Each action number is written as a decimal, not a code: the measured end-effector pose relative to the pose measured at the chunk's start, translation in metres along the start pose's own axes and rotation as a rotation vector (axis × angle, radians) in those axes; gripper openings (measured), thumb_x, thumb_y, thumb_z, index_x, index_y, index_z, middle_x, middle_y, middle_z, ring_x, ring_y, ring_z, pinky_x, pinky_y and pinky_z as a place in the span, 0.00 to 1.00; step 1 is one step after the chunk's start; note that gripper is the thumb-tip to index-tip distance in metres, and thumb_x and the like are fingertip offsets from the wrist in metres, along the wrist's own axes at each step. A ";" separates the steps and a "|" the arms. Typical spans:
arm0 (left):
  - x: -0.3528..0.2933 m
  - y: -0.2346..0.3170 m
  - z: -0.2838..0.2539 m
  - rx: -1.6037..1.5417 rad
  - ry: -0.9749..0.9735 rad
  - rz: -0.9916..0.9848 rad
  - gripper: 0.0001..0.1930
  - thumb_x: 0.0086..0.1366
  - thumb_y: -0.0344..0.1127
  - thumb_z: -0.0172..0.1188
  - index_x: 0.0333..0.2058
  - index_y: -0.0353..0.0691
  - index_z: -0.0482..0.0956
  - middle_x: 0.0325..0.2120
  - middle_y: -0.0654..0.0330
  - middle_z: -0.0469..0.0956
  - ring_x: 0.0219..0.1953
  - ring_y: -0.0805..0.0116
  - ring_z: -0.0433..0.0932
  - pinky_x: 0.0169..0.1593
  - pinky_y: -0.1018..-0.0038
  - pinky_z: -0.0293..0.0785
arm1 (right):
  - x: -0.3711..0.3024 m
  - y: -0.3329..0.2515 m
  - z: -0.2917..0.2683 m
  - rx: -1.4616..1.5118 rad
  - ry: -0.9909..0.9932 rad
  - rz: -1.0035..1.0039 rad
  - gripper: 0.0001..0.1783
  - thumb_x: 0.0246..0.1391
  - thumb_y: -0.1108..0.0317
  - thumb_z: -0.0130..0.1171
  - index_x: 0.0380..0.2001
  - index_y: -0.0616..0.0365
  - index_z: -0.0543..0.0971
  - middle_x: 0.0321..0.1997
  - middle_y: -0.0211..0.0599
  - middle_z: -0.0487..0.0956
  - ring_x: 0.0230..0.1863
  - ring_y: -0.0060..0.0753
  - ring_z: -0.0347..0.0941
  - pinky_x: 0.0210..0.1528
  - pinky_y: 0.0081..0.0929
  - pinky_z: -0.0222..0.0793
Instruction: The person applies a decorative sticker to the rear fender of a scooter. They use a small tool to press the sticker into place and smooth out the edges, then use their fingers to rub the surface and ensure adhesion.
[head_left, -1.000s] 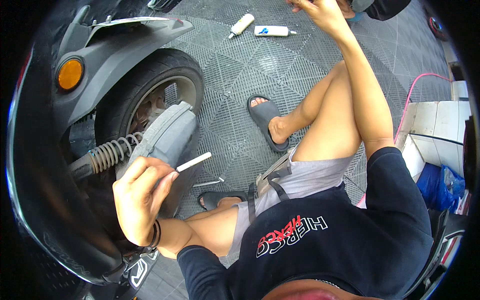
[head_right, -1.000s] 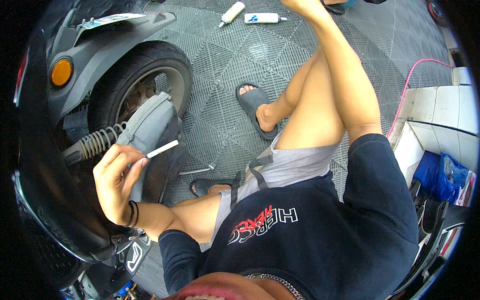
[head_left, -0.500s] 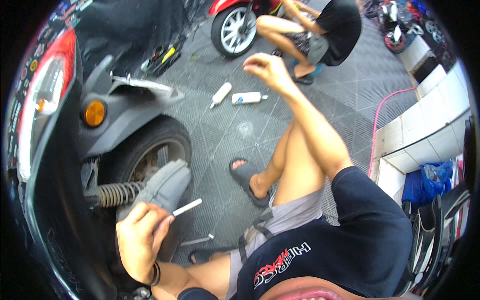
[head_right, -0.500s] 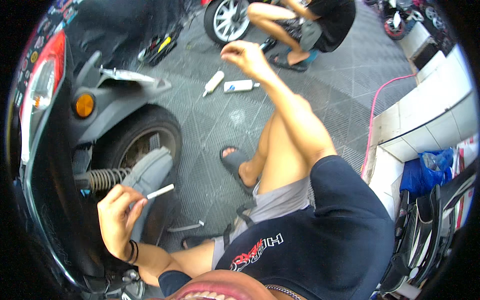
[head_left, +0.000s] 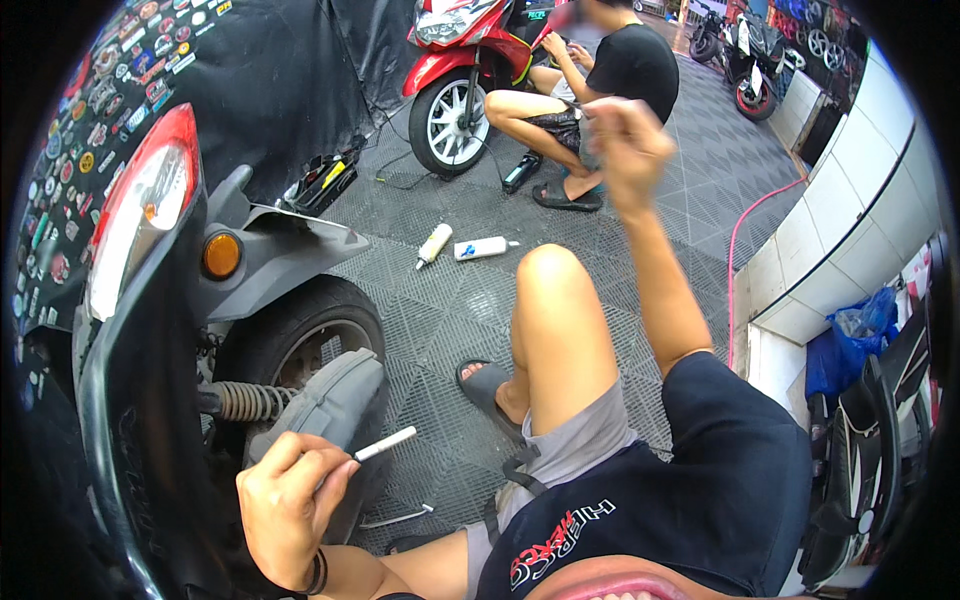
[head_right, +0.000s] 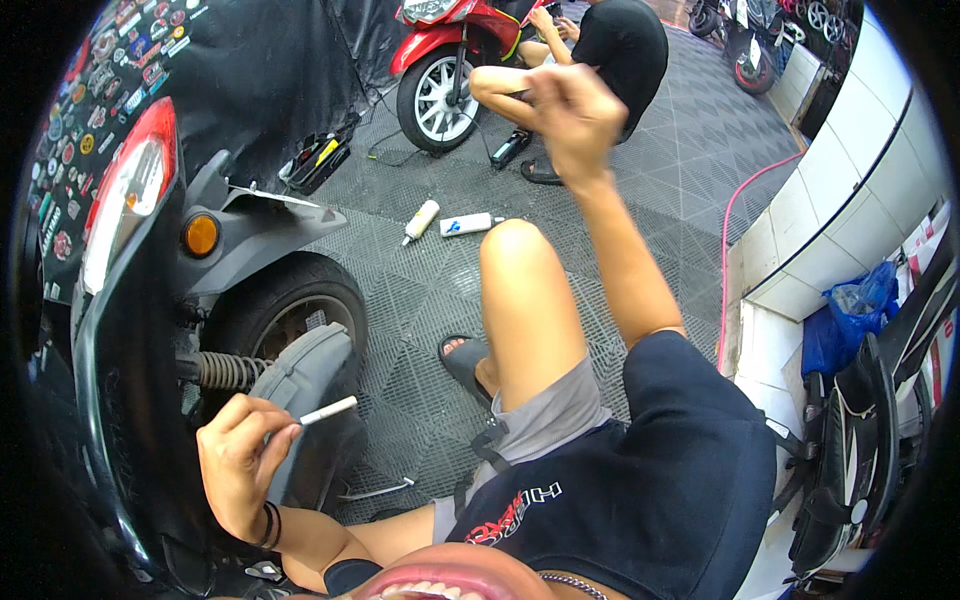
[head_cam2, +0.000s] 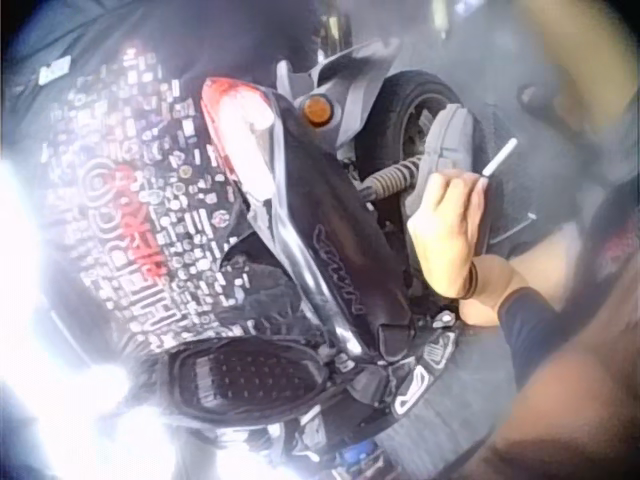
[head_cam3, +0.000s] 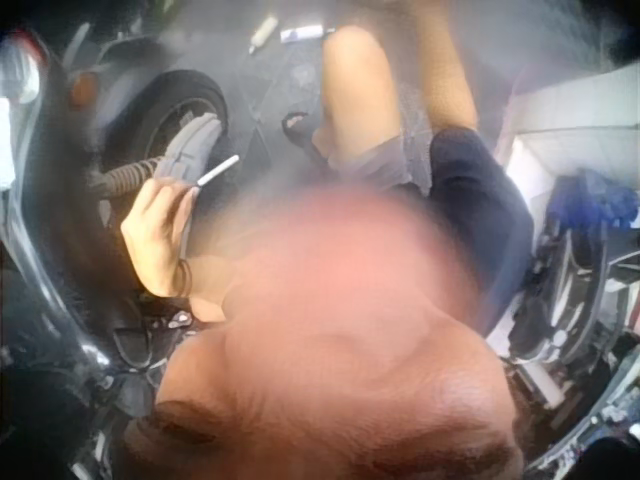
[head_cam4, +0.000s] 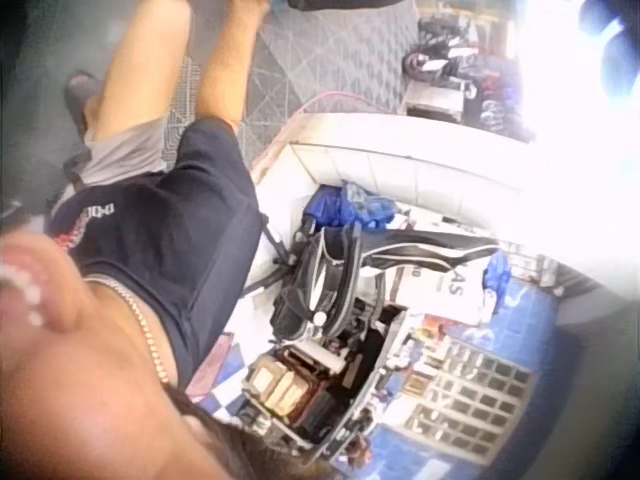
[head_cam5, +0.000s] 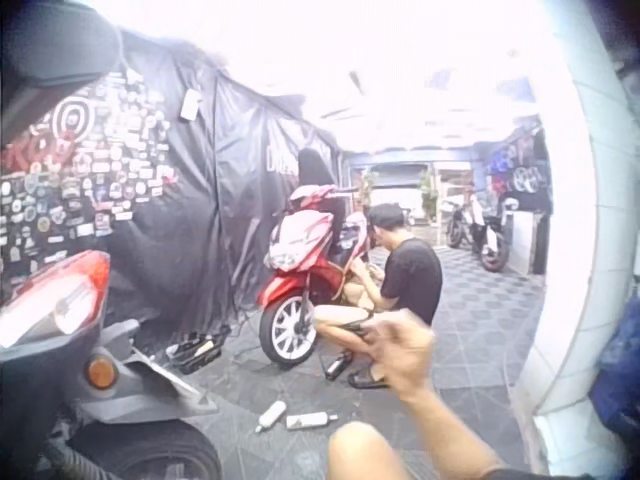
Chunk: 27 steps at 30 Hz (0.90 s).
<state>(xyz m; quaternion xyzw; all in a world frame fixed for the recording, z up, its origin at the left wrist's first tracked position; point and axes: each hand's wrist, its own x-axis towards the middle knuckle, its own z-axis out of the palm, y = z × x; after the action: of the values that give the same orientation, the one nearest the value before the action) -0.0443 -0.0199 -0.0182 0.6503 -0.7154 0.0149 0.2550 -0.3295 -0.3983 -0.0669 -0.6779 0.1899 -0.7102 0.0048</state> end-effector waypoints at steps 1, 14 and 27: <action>-0.003 0.002 -0.002 0.007 -0.027 -0.031 0.08 0.50 0.25 0.74 0.29 0.38 0.84 0.27 0.60 0.81 0.22 0.63 0.80 0.24 0.71 0.75 | 0.011 -0.023 -0.016 0.060 0.116 -0.090 0.05 0.67 0.73 0.60 0.40 0.62 0.82 0.34 0.37 0.82 0.27 0.20 0.77 0.27 0.19 0.73; 0.006 -0.002 0.023 -0.030 -0.098 -0.009 0.05 0.55 0.27 0.73 0.29 0.37 0.85 0.27 0.60 0.81 0.21 0.66 0.78 0.24 0.72 0.71 | -0.170 0.181 -0.042 -0.421 -1.023 0.341 0.21 0.56 0.65 0.60 0.51 0.61 0.76 0.53 0.56 0.80 0.48 0.62 0.78 0.53 0.52 0.73; -0.001 0.005 0.025 -0.035 -0.092 -0.056 0.05 0.55 0.27 0.73 0.29 0.37 0.85 0.26 0.60 0.80 0.18 0.68 0.75 0.23 0.74 0.69 | -0.443 0.057 -0.112 -0.325 -0.827 1.143 0.10 0.52 0.63 0.65 0.29 0.59 0.81 0.28 0.49 0.84 0.33 0.49 0.84 0.39 0.43 0.78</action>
<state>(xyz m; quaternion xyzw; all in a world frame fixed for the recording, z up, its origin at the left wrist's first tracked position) -0.0578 -0.0275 -0.0387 0.6657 -0.7079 -0.0347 0.2334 -0.4163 -0.3048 -0.5092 -0.6781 0.6003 -0.2452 0.3460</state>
